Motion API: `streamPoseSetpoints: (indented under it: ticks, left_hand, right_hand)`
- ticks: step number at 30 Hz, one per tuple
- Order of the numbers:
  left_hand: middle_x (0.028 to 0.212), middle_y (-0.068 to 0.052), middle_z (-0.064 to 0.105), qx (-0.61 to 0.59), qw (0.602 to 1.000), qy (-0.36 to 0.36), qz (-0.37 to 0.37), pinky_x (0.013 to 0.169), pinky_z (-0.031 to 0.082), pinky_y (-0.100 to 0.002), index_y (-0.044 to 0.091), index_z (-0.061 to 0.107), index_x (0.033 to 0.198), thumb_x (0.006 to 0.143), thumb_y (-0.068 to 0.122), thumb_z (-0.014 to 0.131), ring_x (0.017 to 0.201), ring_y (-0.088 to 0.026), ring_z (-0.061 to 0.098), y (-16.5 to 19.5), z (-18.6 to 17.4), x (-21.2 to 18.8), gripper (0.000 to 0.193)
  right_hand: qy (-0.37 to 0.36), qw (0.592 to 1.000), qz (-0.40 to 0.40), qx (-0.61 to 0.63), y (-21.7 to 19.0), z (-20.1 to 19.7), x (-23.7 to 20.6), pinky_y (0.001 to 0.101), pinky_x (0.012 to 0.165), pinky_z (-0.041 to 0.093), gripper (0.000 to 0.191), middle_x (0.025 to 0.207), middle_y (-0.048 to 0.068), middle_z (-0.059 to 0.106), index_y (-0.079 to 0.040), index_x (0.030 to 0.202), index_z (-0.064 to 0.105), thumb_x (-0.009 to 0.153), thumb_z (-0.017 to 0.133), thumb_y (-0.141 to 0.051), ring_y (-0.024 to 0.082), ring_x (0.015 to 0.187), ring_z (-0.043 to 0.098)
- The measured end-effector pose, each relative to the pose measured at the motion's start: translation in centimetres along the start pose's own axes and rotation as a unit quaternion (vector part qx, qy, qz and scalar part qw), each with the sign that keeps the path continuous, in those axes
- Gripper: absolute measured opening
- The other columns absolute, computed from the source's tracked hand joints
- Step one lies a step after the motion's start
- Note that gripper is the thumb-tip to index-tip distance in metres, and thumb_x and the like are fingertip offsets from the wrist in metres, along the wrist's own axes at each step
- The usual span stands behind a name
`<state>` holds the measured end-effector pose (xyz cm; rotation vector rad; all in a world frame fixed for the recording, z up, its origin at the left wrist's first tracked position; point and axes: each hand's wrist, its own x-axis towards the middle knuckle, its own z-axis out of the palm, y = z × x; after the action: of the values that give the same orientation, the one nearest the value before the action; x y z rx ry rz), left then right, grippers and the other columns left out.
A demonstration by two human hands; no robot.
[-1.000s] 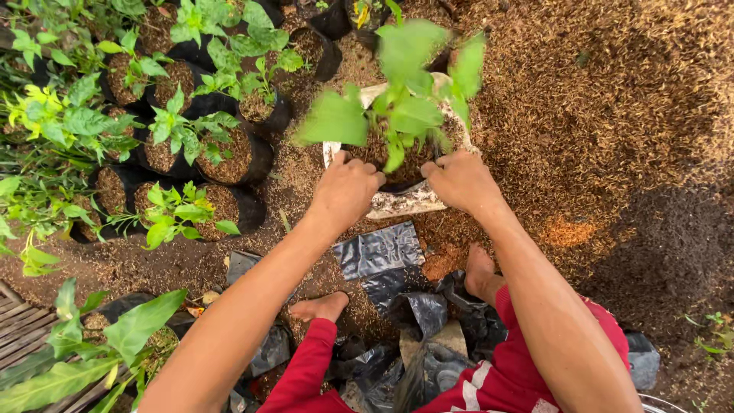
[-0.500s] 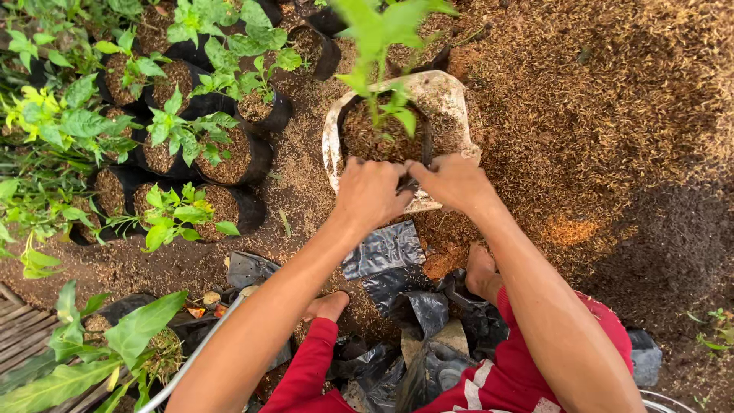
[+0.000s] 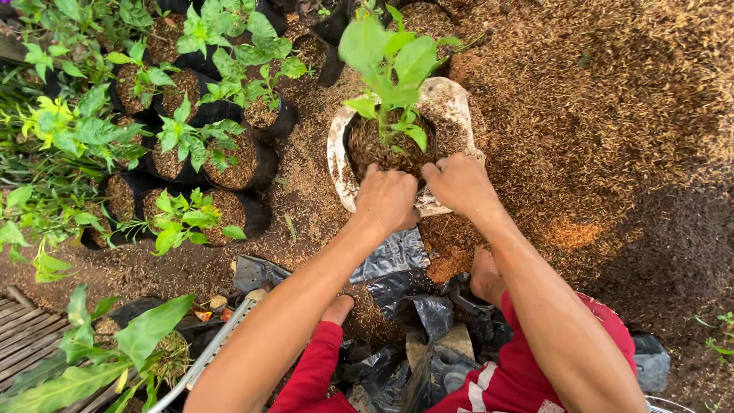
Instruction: The person kneels on the ground in a plant nursery and fills black plastic grow bags with potting media from a white tub, pressing the media down by hand. They then take a seedling with its root ball, place it into a filled bag, and add and firm more media around it, working on one seedling at a time.
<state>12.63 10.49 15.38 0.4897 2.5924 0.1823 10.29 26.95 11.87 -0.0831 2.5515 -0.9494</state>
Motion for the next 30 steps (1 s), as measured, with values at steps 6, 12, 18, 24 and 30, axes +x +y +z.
streamPoseSetpoints:
  ticks: [6,12,18,24,30]
  left_hand:
    - [0.085,-0.02,0.073,-0.055,0.998,-0.022,-0.003,0.092,0.046,-0.048,0.002,0.074,0.083,0.071,0.031,0.083,0.084,-0.035,0.07,1.5,-3.2,-0.3,0.032]
    - [0.079,-0.011,0.072,0.06,0.997,0.023,0.035,0.094,0.045,-0.047,0.007,0.075,0.081,0.078,0.009,0.073,0.077,-0.029,0.072,-1.9,-2.3,-1.4,0.004]
    - [0.079,-0.013,0.073,0.037,0.989,0.142,0.006,0.089,0.048,-0.048,0.008,0.074,0.073,0.074,0.004,0.07,0.079,-0.031,0.073,-1.4,1.8,-0.9,0.006]
    - [0.077,-0.017,0.073,-0.057,0.988,0.12,-0.072,0.091,0.053,-0.05,0.006,0.075,0.075,0.076,0.014,0.072,0.069,-0.033,0.073,2.6,1.8,-0.1,0.008]
    - [0.08,-0.02,0.074,-0.13,0.988,0.021,-0.082,0.078,0.058,-0.05,0.005,0.075,0.083,0.08,0.032,0.072,0.076,-0.038,0.073,-1.0,-3.4,0.1,0.027]
  right_hand:
    - [0.05,0.998,0.027,0.033,-0.6,-1.2,0.5,0.0523,0.085,0.055,0.039,0.085,0.03,0.069,-0.002,0.088,0.077,0.092,0.059,-0.036,0.048,0.084,0.069]
    - [0.033,0.997,0.059,0.031,-1.3,-1.7,0.5,0.0503,0.081,0.057,0.04,0.081,0.029,0.072,-0.001,0.088,0.077,0.095,0.058,-0.035,0.044,0.076,0.071]
    - [0.081,0.994,0.015,0.071,-1.4,-0.8,0.5,0.0467,0.072,0.059,0.037,0.085,0.027,0.07,0.005,0.083,0.074,0.095,0.061,-0.028,0.04,0.066,0.072]
    - [0.134,0.988,0.009,0.072,-2.2,-1.3,0.6,0.0468,0.07,0.057,0.044,0.081,0.026,0.071,0.001,0.11,0.073,0.096,0.066,-0.04,0.039,0.072,0.072]
    - [-0.12,0.979,0.166,-0.007,-3.4,-2.5,-0.1,0.0435,0.086,0.057,0.061,0.079,0.025,0.075,0.003,0.097,0.074,0.096,0.058,-0.056,0.033,0.078,0.076]
